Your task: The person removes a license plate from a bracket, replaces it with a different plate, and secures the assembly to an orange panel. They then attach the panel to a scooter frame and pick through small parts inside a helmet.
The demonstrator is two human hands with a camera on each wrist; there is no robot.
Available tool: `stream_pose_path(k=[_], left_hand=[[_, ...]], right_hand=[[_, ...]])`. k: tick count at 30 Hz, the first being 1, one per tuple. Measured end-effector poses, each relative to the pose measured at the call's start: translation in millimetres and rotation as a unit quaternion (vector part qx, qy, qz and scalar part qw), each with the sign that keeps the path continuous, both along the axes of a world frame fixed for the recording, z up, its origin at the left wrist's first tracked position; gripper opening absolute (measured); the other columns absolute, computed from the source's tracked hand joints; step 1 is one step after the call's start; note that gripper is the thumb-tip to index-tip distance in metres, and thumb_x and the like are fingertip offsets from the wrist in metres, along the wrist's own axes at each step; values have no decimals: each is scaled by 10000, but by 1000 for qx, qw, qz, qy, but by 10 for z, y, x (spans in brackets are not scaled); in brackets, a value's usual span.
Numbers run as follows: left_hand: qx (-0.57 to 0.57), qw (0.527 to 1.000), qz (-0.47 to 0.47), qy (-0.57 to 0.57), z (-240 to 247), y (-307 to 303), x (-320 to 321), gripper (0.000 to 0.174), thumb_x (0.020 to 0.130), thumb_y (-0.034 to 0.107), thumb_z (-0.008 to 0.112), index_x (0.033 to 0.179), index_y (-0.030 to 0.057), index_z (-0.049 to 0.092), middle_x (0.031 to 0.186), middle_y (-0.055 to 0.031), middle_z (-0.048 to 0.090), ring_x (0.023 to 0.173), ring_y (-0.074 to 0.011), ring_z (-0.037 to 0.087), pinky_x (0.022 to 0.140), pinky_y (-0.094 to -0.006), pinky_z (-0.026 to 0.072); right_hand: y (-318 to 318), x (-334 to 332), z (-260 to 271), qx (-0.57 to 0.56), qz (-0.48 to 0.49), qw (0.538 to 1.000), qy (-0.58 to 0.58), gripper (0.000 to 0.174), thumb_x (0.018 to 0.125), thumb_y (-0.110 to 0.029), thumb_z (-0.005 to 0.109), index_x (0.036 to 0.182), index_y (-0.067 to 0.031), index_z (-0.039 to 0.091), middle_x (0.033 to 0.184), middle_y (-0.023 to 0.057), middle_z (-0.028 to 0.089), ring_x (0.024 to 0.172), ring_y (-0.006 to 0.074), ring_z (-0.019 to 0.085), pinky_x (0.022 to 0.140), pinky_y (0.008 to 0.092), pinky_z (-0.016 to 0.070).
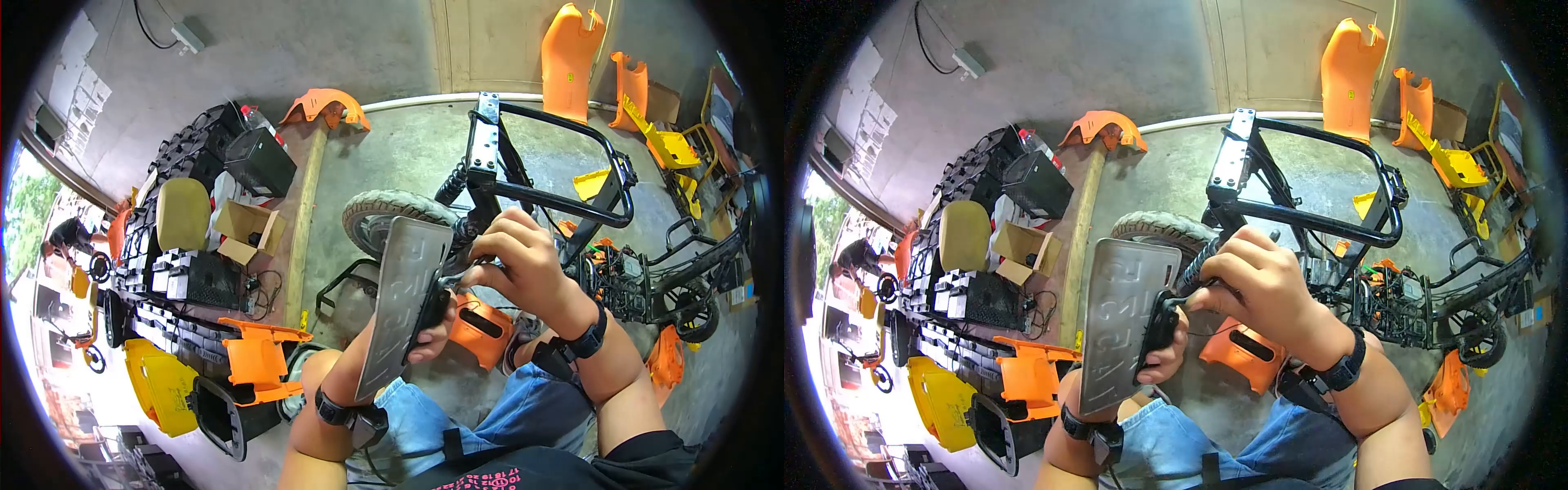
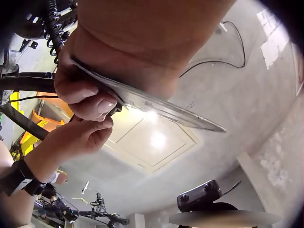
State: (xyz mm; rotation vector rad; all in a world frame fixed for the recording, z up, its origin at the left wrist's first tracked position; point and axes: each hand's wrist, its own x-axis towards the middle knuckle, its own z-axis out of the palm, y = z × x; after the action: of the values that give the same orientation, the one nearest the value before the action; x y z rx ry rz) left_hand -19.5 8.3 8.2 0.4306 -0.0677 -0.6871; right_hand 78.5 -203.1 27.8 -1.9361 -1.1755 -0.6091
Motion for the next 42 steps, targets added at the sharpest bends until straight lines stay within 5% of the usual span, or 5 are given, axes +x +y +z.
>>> stream_pose_path(k=[21,33,35,39,42], left_hand=[[255,965,29,44,202,-135,-19,310,1012,309,475,970,5,520,695,-35,449,472,-78,394,343,-225,329],[183,983,-2,4,-90,-2,-10,358,1003,357,502,1054,3,519,685,-27,447,439,-86,417,339,-221,312],[-25,996,-87,8,-256,97,-15,549,948,415,545,1148,-91,472,851,-96,483,575,-134,435,425,-234,351],[11,996,-1,86,6,38,-139,614,927,473,528,1147,-97,467,855,-101,466,600,-149,418,455,-233,352],[-127,991,-11,51,-158,58,-93,675,897,488,534,1245,-85,454,1017,-149,523,697,-156,411,504,-250,362]], right_hand=[[-111,49,95,-50,42,990,-123,346,654,-342,787,851,-92,653,823,22,607,823,236,619,657,342,518],[-18,87,-62,7,79,996,36,293,675,-250,823,846,-72,664,792,39,630,785,250,597,706,351,501],[1,74,-84,20,80,995,54,283,676,-236,826,842,-72,665,793,38,634,779,248,594,708,350,496],[58,47,-199,38,69,990,114,343,734,-358,796,840,-58,668,791,38,624,789,219,559,691,332,458],[105,-27,-220,42,50,983,169,281,755,-287,796,848,-58,664,784,50,623,783,230,559,690,336,455]])
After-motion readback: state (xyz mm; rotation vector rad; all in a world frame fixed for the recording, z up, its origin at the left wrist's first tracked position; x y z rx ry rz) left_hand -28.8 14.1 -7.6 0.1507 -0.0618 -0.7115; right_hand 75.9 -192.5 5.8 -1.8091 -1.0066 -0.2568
